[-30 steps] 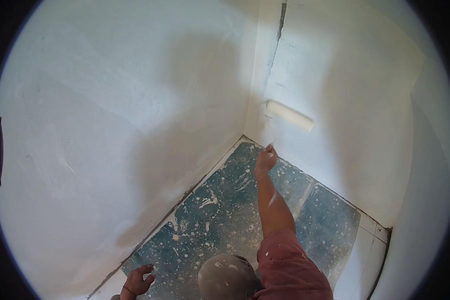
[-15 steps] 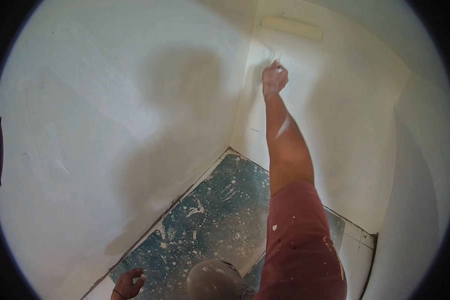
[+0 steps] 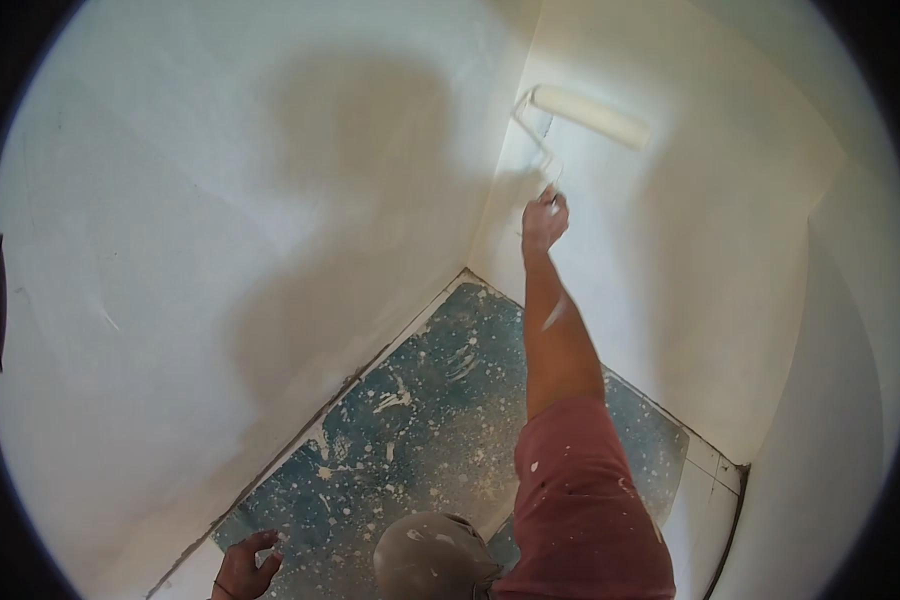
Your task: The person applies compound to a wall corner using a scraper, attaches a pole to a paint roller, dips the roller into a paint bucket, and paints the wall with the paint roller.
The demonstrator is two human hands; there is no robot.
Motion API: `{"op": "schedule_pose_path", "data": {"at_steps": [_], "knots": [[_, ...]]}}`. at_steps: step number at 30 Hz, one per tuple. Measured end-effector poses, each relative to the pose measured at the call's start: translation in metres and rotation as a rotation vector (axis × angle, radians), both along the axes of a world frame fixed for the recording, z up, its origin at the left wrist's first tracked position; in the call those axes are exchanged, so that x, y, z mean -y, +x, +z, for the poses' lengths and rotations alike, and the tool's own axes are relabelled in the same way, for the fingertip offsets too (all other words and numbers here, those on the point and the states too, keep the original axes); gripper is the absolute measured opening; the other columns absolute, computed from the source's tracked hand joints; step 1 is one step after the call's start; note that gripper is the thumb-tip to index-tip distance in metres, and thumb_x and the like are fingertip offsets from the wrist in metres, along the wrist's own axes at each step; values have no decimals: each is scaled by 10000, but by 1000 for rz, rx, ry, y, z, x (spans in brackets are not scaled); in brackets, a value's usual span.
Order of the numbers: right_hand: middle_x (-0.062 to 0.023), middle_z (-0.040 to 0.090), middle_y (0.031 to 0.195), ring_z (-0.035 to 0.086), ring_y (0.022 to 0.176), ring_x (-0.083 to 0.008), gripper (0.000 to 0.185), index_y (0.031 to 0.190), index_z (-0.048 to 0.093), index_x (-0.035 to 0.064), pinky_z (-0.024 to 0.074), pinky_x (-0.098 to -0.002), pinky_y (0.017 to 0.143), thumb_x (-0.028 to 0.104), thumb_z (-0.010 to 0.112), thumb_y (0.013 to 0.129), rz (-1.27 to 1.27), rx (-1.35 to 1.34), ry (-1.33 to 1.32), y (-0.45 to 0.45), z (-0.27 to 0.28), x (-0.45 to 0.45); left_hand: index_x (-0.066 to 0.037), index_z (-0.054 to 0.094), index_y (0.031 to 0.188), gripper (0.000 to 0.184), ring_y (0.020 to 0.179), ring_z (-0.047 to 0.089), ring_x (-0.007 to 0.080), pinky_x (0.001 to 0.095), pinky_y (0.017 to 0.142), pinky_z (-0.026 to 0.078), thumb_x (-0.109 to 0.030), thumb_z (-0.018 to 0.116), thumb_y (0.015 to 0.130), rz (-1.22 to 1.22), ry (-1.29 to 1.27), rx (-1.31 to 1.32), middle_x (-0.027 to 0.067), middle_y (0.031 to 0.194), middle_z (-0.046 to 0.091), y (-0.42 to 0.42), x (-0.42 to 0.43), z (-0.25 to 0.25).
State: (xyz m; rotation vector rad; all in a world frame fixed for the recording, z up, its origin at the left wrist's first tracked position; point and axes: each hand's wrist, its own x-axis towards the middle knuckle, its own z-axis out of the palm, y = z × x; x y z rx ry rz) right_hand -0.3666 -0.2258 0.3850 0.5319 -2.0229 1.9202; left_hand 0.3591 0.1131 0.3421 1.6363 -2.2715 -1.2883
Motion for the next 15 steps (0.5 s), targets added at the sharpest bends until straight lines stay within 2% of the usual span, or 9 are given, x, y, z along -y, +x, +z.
{"op": "schedule_pose_path", "data": {"at_steps": [4, 7, 9, 11, 13, 15], "knots": [[-125, 671, 977, 614, 820, -203, 475, 1272, 609, 13, 515, -356, 728, 359, 666, 951, 189, 236, -186, 29, -119, -1, 18, 581, 1341, 451, 1273, 565, 369, 437, 1069, 447, -193, 628, 946, 32, -4, 31, 222, 1343, 612, 5, -10, 1], [-86, 643, 879, 583, 725, -171, 385, 1185, 632, 30, 491, -320, 628, 344, 651, 964, 153, 299, -182, 38, -202, 7, 18, 581, 1340, 448, 1273, 566, 364, 432, 1076, 443, -197, 629, 950, 98, 34, 82, 222, 1340, 614, 7, -21, 12], [-47, 587, 768, 506, 625, -151, 284, 965, 623, 53, 420, -368, 547, 337, 638, 970, 107, 349, -180, 85, -197, -14, 17, 580, 1340, 447, 1273, 566, 361, 429, 1080, 441, -202, 628, 953, 124, 37, 91, 223, 1338, 614, 9, -27, 12], [-41, 583, 767, 491, 624, -171, 290, 883, 601, 63, 404, -409, 564, 339, 629, 969, 251, 605, -158, 111, -207, -31, 17, 577, 1342, 448, 1274, 566, 358, 425, 1084, 439, -207, 627, 957, 119, -7, 70, 223, 1337, 615, 17, -37, 6], [-45, 590, 767, 487, 621, -185, 301, 855, 601, 64, 390, -411, 554, 343, 620, 967, 333, 906, -471, 105, -244, -35, 16, 577, 1343, 449, 1272, 568, 356, 425, 1080, 442, -205, 631, 956, 129, 16, 98, 221, 1332, 619, 13, -40, 13], [-51, 596, 771, 493, 618, -195, 294, 874, 603, 63, 383, -407, 537, 342, 613, 965, 317, 1040, -499, 115, -258, -34, 15, 577, 1342, 450, 1270, 570, 355, 425, 1076, 445, -202, 636, 952, 133, 25, 119, 220, 1327, 622, 12, -43, 18]]}}
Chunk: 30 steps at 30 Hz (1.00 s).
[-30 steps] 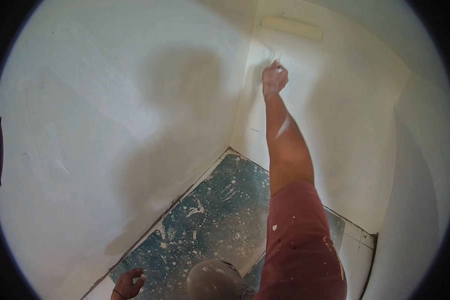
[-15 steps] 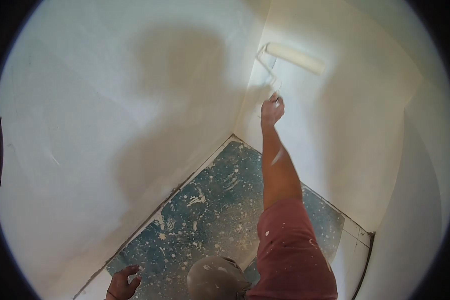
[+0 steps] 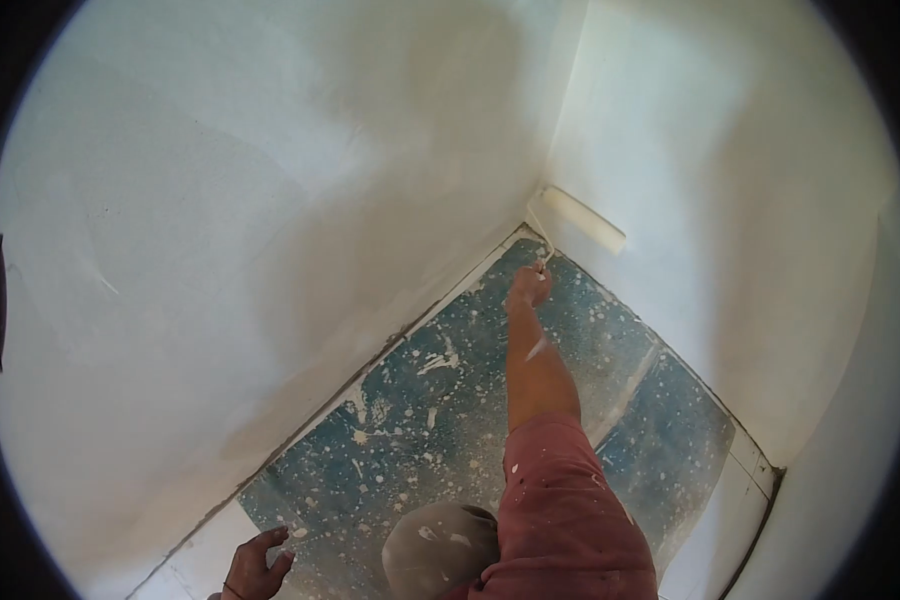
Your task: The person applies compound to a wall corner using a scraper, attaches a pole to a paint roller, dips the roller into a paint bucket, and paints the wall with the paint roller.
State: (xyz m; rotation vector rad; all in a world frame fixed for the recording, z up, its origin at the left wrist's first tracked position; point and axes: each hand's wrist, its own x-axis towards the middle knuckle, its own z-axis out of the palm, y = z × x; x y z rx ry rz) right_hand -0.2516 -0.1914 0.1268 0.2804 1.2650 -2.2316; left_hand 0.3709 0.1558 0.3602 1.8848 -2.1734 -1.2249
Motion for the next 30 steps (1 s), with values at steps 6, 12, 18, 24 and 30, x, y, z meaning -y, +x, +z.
{"op": "schedule_pose_path", "data": {"at_steps": [6, 12, 18, 24, 30], "knots": [[-80, 606, 809, 544, 620, -212, 290, 1072, 608, 55, 397, -387, 483, 322, 608, 959, 90, -172, 629, 24, 6, -8, 10, 582, 1335, 461, 1258, 577, 359, 430, 1063, 452, -211, 662, 938, 10, -40, 7, 225, 1313, 628, 2, -7, -3], [-84, 588, 811, 546, 601, -225, 337, 1098, 593, 68, 420, -409, 493, 382, 535, 991, 118, -212, 724, -8, -50, 12, 11, 586, 1329, 455, 1231, 596, 367, 430, 1043, 470, -205, 666, 936, -1, -39, 9, 223, 1292, 641, -5, 0, -9], [-68, 591, 825, 551, 643, -234, 420, 1035, 585, 82, 428, -442, 513, 473, 434, 1013, 89, -134, 410, -22, -95, 25, 14, 591, 1320, 439, 1222, 603, 366, 426, 1031, 480, -196, 660, 940, -61, -93, 13, 224, 1283, 645, -8, 6, -19], [-83, 645, 888, 605, 734, -236, 304, 1037, 605, 84, 441, -436, 534, 382, 576, 980, 79, -138, 628, 24, -40, -14, 19, 603, 1297, 424, 1198, 615, 369, 424, 1010, 493, -190, 669, 935, -77, -72, -2, 224, 1262, 655, -20, 11, -17], [-113, 665, 1028, 627, 840, -257, 328, 1127, 633, 71, 491, -415, 687, 363, 585, 986, 92, -51, 702, 33, -44, -15, 19, 596, 1302, 434, 1197, 616, 368, 428, 1011, 492, -189, 675, 930, -59, -34, 19, 226, 1259, 655, -19, 9, -22]]}}
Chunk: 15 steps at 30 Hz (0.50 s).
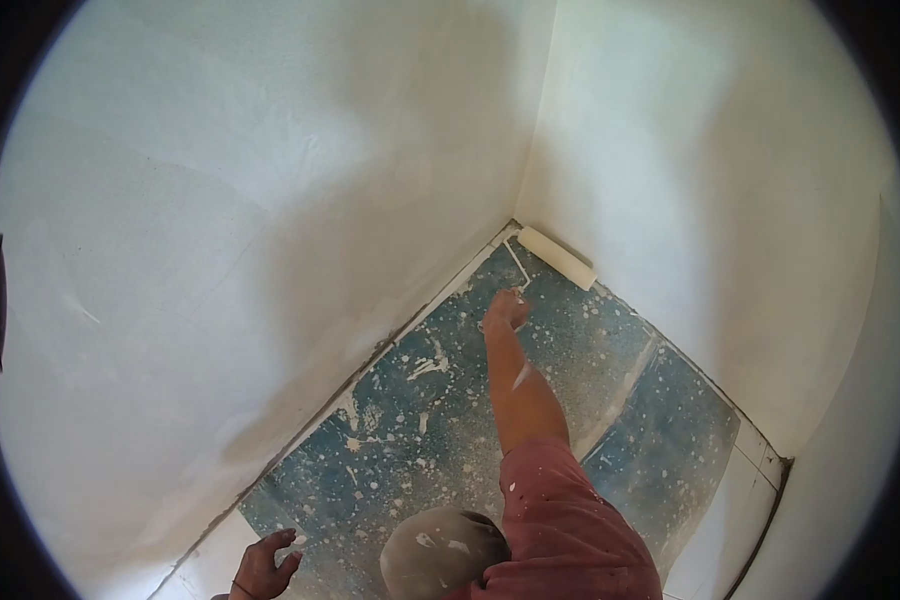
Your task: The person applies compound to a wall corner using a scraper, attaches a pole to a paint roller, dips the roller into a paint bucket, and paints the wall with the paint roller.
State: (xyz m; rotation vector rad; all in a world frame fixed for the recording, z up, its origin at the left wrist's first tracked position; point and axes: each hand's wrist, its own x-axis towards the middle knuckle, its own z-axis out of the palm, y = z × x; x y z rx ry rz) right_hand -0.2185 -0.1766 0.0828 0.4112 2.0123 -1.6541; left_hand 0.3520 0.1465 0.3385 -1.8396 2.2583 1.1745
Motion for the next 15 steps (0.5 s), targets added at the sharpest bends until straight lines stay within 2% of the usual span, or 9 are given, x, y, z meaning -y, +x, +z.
{"op": "schedule_pose_path", "data": {"at_steps": [1, 4, 7, 9, 11, 13, 15], "knots": [[-124, 666, 1045, 631, 860, -269, 336, 1141, 630, 67, 493, -421, 717, 363, 576, 992, 20, -10, 17, 1, -3, 1, 19, 596, 1304, 434, 1199, 615, 367, 427, 1014, 490, -186, 675, 930, 0, -3, 8, 227, 1260, 655, -1, 0, 0], [-157, 666, 1094, 641, 920, -307, 361, 1181, 622, 53, 500, -439, 807, 363, 551, 1009, 179, -334, 83, -43, -124, 41, 18, 597, 1307, 434, 1201, 616, 365, 424, 1021, 487, -182, 672, 930, 5, -17, 9, 230, 1261, 654, 0, -2, -4], [-212, 678, 1077, 666, 963, -372, 393, 1173, 625, 17, 510, -495, 806, 365, 536, 1015, -100, -244, -259, -32, -65, 45, 19, 594, 1312, 439, 1206, 614, 366, 421, 1028, 483, -187, 668, 931, 0, -31, 12, 235, 1265, 651, 4, -4, -5], [-227, 682, 1052, 672, 968, -385, 387, 1144, 630, 13, 509, -510, 807, 365, 522, 1023, -133, -244, -261, -25, -9, 35, 19, 592, 1315, 444, 1213, 610, 364, 419, 1031, 481, -191, 666, 931, 10, -20, 11, 235, 1269, 649, 2, -4, -5], [-221, 684, 1014, 667, 949, -368, 363, 1091, 638, 29, 502, -501, 810, 362, 505, 1035, -13, -299, -49, -6, 49, 25, 19, 591, 1317, 449, 1221, 605, 360, 416, 1034, 479, -195, 666, 929, 38, -2, 10, 232, 1274, 648, 2, 0, -5], [-174, 683, 942, 628, 879, -329, 328, 1040, 647, 29, 466, -445, 749, 325, 505, 1038, -67, -272, -545, -36, 14, 46, 17, 591, 1320, 453, 1221, 606, 355, 414, 1033, 479, -197, 665, 928, 49, -1, -8, 228, 1275, 648, 4, 1, -4], [-145, 673, 887, 597, 828, -298, 308, 990, 641, 22, 451, -411, 720, 297, 512, 1036, -74, -398, -601, -52, 45, 55, 11, 591, 1325, 458, 1216, 610, 353, 415, 1030, 480, -213, 659, 931, 31, 13, -13, 223, 1274, 650, 3, 5, -5]]}}
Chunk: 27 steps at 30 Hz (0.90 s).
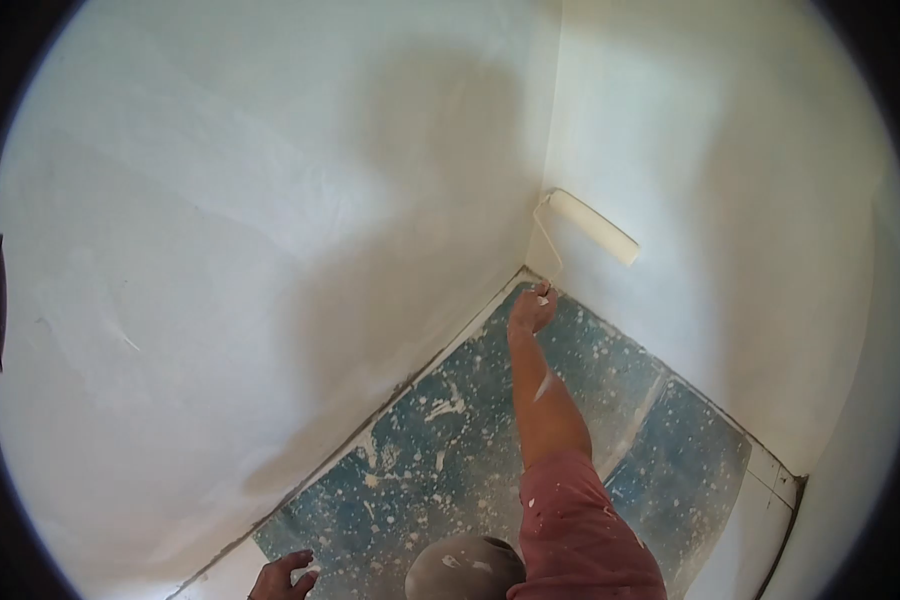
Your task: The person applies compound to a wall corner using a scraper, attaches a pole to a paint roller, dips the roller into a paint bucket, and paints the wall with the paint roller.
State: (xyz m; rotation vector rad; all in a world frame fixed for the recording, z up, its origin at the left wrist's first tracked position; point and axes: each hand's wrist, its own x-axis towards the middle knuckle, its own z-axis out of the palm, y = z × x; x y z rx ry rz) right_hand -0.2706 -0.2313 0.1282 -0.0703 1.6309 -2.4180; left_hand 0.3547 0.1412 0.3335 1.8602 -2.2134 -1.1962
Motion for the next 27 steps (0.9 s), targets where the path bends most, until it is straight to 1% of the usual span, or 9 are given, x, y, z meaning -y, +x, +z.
{"op": "schedule_pose_path", "data": {"at_steps": [2, 5, 6, 8, 11, 15, 18, 22, 27], "knots": [[-134, 656, 852, 574, 795, -277, 300, 943, 622, 8, 458, -399, 725, 280, 528, 1028, -118, -229, 382, 25, 111, -22, 12, 590, 1326, 463, 1213, 610, 357, 419, 1031, 479, -225, 654, 933, -38, -19, -56, 225, 1277, 648, 1, 4, -1], [-220, 672, 959, 594, 891, -410, 323, 949, 591, 12, 474, -474, 834, 313, 505, 1030, -193, -374, 314, 13, 185, -26, 13, 590, 1326, 465, 1224, 599, 362, 430, 1044, 467, -241, 646, 940, -48, -19, -94, 226, 1287, 642, 1, 9, 7], [-226, 667, 930, 596, 880, -423, 301, 944, 595, 9, 472, -485, 822, 290, 513, 1016, -212, -438, 160, -14, 180, -7, 13, 590, 1327, 465, 1229, 595, 362, 431, 1048, 464, -241, 644, 941, -54, -34, -101, 226, 1290, 640, 3, 10, 7], [-230, 668, 915, 604, 876, -428, 291, 954, 608, 14, 473, -489, 813, 287, 520, 1006, -205, -512, 179, -36, 223, -4, 12, 589, 1330, 463, 1240, 587, 362, 433, 1055, 457, -240, 640, 944, -62, -52, -108, 224, 1297, 637, 7, 12, 6], [-228, 668, 877, 623, 857, -432, 290, 942, 621, 17, 475, -501, 792, 290, 532, 987, -267, -566, 291, -20, 324, -20, 12, 589, 1332, 462, 1253, 578, 360, 434, 1061, 451, -237, 637, 946, -67, -56, -101, 221, 1307, 633, 13, 12, 4], [-230, 678, 881, 643, 843, -414, 300, 904, 642, 2, 489, -489, 795, 276, 540, 970, -328, -680, 249, -37, 435, -24, 17, 591, 1328, 459, 1260, 574, 359, 433, 1062, 450, -227, 639, 943, -51, -23, -133, 220, 1318, 627, 16, 10, 13], [-270, 688, 999, 651, 935, -427, 396, 997, 676, -13, 501, -479, 854, 366, 576, 946, -235, -698, 228, -55, 497, -32, 22, 594, 1322, 457, 1261, 574, 359, 432, 1062, 450, -222, 642, 939, -57, -30, -171, 223, 1320, 625, 14, 11, 20], [-271, 692, 1001, 655, 936, -430, 399, 1002, 689, -1, 508, -471, 868, 378, 582, 939, -270, -679, 172, -59, 519, -31, 28, 598, 1315, 455, 1259, 576, 362, 429, 1065, 448, -222, 642, 938, -74, -48, -158, 228, 1315, 627, 10, 12, 26], [-277, 683, 1055, 649, 964, -450, 411, 1066, 698, 14, 507, -475, 905, 388, 567, 956, -223, -761, 370, -59, 452, -39, 31, 591, 1320, 462, 1261, 574, 365, 426, 1069, 445, -228, 640, 940, -76, -59, -171, 230, 1313, 627, 7, 11, 29]]}}
